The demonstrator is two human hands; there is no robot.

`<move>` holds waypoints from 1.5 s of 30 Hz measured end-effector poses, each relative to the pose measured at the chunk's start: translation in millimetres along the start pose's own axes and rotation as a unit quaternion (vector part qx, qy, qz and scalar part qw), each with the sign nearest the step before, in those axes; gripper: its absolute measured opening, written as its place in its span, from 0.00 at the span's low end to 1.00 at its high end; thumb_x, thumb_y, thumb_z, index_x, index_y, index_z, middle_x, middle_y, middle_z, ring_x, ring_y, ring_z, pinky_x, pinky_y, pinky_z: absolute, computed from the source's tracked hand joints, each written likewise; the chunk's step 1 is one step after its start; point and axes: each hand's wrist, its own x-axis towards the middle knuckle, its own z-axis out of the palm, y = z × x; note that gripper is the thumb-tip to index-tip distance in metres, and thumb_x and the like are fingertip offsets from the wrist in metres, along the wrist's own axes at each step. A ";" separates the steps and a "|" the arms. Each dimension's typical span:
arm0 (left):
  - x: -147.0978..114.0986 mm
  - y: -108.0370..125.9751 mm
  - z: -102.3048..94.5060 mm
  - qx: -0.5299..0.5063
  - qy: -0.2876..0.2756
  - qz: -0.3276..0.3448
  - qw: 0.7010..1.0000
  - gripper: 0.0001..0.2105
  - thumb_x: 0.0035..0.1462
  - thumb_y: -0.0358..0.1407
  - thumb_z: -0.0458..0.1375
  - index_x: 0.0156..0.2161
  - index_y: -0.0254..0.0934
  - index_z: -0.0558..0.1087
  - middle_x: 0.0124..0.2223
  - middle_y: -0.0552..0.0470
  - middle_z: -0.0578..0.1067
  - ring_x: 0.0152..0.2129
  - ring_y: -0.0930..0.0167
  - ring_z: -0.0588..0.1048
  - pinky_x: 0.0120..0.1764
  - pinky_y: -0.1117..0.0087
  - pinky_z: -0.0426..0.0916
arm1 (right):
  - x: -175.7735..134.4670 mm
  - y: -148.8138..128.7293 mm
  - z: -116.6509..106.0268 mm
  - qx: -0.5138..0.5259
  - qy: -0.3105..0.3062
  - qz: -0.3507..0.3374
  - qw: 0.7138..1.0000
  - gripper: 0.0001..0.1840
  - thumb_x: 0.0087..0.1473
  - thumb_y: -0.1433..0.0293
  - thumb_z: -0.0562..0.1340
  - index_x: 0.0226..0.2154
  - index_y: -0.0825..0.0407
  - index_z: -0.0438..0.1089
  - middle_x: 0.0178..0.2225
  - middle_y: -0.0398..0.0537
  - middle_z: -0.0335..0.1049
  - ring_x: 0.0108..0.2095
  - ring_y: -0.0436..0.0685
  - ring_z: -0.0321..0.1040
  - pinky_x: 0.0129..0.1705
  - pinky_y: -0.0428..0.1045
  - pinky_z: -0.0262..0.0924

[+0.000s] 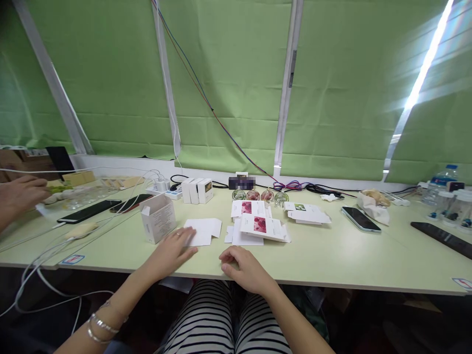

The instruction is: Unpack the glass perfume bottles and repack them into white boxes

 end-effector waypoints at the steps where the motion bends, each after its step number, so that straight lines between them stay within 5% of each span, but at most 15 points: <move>1: 0.6 5.2 1.9 0.000 -0.033 -0.015 0.999 0.20 0.56 0.43 0.49 0.51 0.35 0.64 0.54 0.41 0.67 0.52 0.57 0.62 0.50 0.57 0.57 | 0.3 0.5 -0.6 0.009 -0.001 0.001 1.000 0.08 0.54 0.69 0.56 0.38 0.51 0.65 0.36 0.45 0.67 0.37 0.53 0.64 0.41 0.48 0.58; 7: 0.5 15.2 -13.7 -0.008 -0.098 -0.009 0.995 0.13 0.56 0.42 0.49 0.40 0.36 0.69 0.41 0.45 0.74 0.40 0.61 0.70 0.42 0.63 0.62 | 1.1 1.7 -2.4 0.063 0.000 0.012 0.998 0.08 0.55 0.67 0.55 0.38 0.51 0.65 0.35 0.44 0.68 0.36 0.52 0.63 0.40 0.48 0.58; 17: -14.6 40.1 -54.6 0.000 -0.218 -0.040 0.975 0.06 0.46 0.36 0.57 0.32 0.40 0.72 0.34 0.48 0.75 0.32 0.62 0.73 0.31 0.67 0.60 | 0.0 3.1 -0.2 0.006 0.032 -0.005 0.999 0.09 0.53 0.71 0.55 0.39 0.51 0.64 0.39 0.46 0.65 0.40 0.53 0.63 0.44 0.50 0.59; 22: -15.6 51.8 -57.3 0.017 -0.229 0.006 0.973 0.07 0.43 0.27 0.55 0.28 0.39 0.71 0.32 0.49 0.75 0.31 0.63 0.72 0.30 0.68 0.60 | -2.0 5.3 4.5 -0.056 0.033 0.003 0.998 0.25 0.49 0.68 0.60 0.50 0.49 0.57 0.58 0.52 0.47 0.59 0.57 0.46 0.59 0.55 0.44; 29: -13.9 49.3 -55.2 -0.029 -0.233 0.088 0.968 0.07 0.46 0.25 0.54 0.25 0.39 0.70 0.29 0.53 0.73 0.30 0.66 0.71 0.31 0.70 0.60 | -2.3 7.3 2.2 -0.083 -0.037 0.032 0.995 0.39 0.45 0.60 0.63 0.57 0.49 0.50 0.64 0.53 0.33 0.63 0.60 0.33 0.61 0.59 0.38; 37: -12.6 50.5 -47.8 -0.089 -0.233 0.130 0.960 0.07 0.47 0.26 0.57 0.32 0.40 0.71 0.34 0.53 0.72 0.36 0.67 0.70 0.38 0.70 0.61 | 0.4 4.9 3.2 -0.134 -0.087 0.039 0.986 0.54 0.37 0.48 0.65 0.60 0.54 0.46 0.64 0.59 0.34 0.63 0.65 0.30 0.61 0.61 0.34; 41: -12.1 43.6 -42.0 -0.136 -0.181 0.105 0.968 0.22 0.45 0.30 0.60 0.48 0.42 0.65 0.50 0.50 0.67 0.48 0.63 0.64 0.49 0.64 0.59 | 0.6 3.2 5.4 -0.163 -0.068 0.035 0.984 0.52 0.38 0.48 0.64 0.60 0.55 0.48 0.63 0.59 0.40 0.62 0.66 0.35 0.61 0.62 0.32; 45: -11.2 32.0 -34.0 -0.164 -0.194 0.063 0.965 0.34 0.45 0.38 0.62 0.57 0.41 0.55 0.59 0.44 0.60 0.54 0.60 0.61 0.53 0.60 0.57 | -0.4 3.3 4.5 -0.146 -0.063 0.033 0.987 0.47 0.41 0.53 0.64 0.59 0.54 0.49 0.62 0.58 0.41 0.62 0.64 0.38 0.61 0.60 0.38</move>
